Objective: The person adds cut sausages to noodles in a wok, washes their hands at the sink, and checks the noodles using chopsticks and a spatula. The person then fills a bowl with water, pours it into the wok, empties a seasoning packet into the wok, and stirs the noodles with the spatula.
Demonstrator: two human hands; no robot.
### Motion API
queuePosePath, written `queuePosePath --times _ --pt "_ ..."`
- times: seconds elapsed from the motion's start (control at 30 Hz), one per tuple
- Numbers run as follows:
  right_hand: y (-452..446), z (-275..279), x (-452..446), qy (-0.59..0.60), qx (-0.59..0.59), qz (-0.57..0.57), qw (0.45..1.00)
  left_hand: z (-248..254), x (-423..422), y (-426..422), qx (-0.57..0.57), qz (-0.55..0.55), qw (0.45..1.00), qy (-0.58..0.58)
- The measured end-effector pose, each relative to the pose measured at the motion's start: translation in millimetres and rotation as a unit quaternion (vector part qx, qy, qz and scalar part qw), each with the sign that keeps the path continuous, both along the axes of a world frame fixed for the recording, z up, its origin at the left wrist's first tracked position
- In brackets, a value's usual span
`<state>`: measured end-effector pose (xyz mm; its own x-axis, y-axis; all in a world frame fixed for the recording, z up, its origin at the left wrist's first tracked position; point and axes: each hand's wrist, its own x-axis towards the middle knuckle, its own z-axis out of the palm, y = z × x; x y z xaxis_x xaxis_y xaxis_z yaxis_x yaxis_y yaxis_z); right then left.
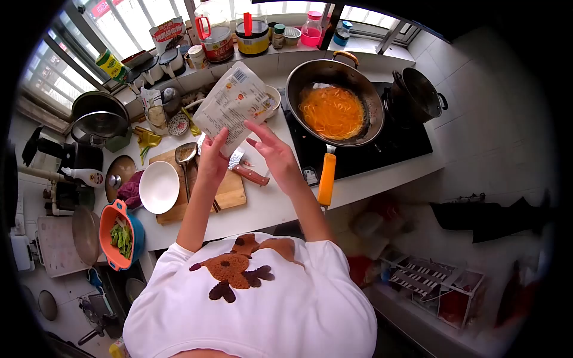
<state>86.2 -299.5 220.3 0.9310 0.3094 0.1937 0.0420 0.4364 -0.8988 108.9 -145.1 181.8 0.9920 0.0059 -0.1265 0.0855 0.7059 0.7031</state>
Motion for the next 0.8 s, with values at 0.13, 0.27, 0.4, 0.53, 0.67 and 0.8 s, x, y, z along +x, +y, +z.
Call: queuePosePath --times 0.13,0.27,0.4,0.53,0.67,0.8 --pt "-73 17 -21 0.011 -0.226 -0.007 0.974 16 28 -46 0.035 -0.017 0.998 -0.041" --pt "-145 32 -38 -0.01 -0.22 0.038 0.975 19 68 -74 0.184 -0.002 0.98 -0.078" --pt "-206 38 2 -0.061 -0.429 -0.037 0.901 29 101 -95 0.379 -0.029 0.916 -0.13" --pt "-222 42 92 -0.398 -0.543 -0.273 0.687 32 125 -109 0.46 -0.08 0.872 -0.149" --pt "-215 40 177 -0.543 -0.574 -0.295 0.537 36 139 -119 0.505 -0.126 0.843 -0.139" --pt "-205 41 223 -0.356 -0.615 0.043 0.702 41 145 -123 0.523 -0.125 0.822 -0.186"
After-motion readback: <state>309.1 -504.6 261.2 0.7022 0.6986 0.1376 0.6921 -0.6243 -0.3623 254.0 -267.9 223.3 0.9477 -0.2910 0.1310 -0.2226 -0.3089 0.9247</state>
